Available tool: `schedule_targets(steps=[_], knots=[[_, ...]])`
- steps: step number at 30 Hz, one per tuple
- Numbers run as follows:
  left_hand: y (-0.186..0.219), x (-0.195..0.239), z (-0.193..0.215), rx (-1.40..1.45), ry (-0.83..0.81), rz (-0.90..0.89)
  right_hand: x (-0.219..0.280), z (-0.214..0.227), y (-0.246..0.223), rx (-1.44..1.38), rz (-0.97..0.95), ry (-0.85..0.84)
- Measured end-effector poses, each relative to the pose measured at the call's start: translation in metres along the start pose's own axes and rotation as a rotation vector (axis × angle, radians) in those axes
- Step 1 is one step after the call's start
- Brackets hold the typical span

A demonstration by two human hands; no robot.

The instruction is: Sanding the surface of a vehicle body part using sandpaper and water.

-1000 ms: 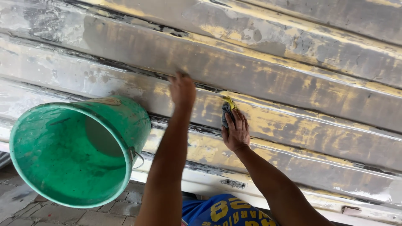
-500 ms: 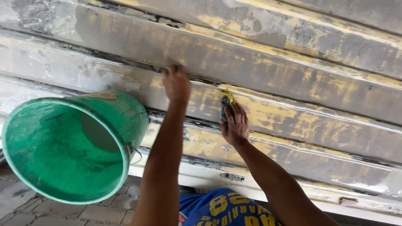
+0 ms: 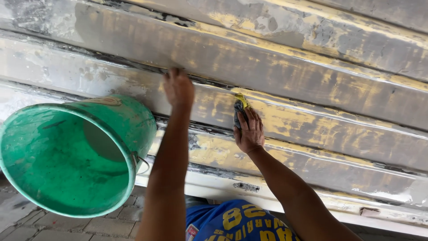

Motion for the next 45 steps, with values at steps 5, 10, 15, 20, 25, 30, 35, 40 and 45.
schedule_targets(steps=[5,10,15,20,25,30,35,40,45], knots=[[0.104,0.031,-0.067,0.107,-0.049,-0.166,0.000,0.001,-0.001,-0.013,0.016,-0.014],[0.080,0.037,-0.042,0.100,-0.004,-0.541,0.000,0.002,0.001,0.006,0.010,0.006],[-0.016,0.027,0.000,0.087,0.290,-0.092,0.001,0.008,-0.004,-0.048,0.025,0.029],[0.043,0.107,-0.025,0.191,0.119,-0.291,-0.004,0.000,0.033,-0.073,-0.002,0.088],[0.036,0.131,-0.020,0.200,0.046,-0.286,-0.042,0.010,0.149,0.086,-0.432,0.484],[0.037,0.130,-0.019,0.224,0.082,-0.249,-0.139,-0.012,0.151,0.067,-0.790,0.298],[0.034,0.131,-0.023,0.237,0.080,-0.265,-0.241,-0.071,-0.037,0.029,-0.269,0.007],[0.032,0.131,-0.024,0.275,0.055,-0.277,-0.253,-0.093,-0.160,-0.106,0.210,-0.193],[0.030,0.132,-0.027,0.289,0.040,-0.291,-0.205,-0.046,-0.099,-0.009,0.326,-0.181]])
Point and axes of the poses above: each hand's wrist, its own x-axis away from the middle knuckle, its own z-axis out of the back of the hand, y = z × x, the point moved 7 cm from there along -x, towards the middle knuckle, and after that the axes turned 5 degrees about -z, right-handed, at the moved point
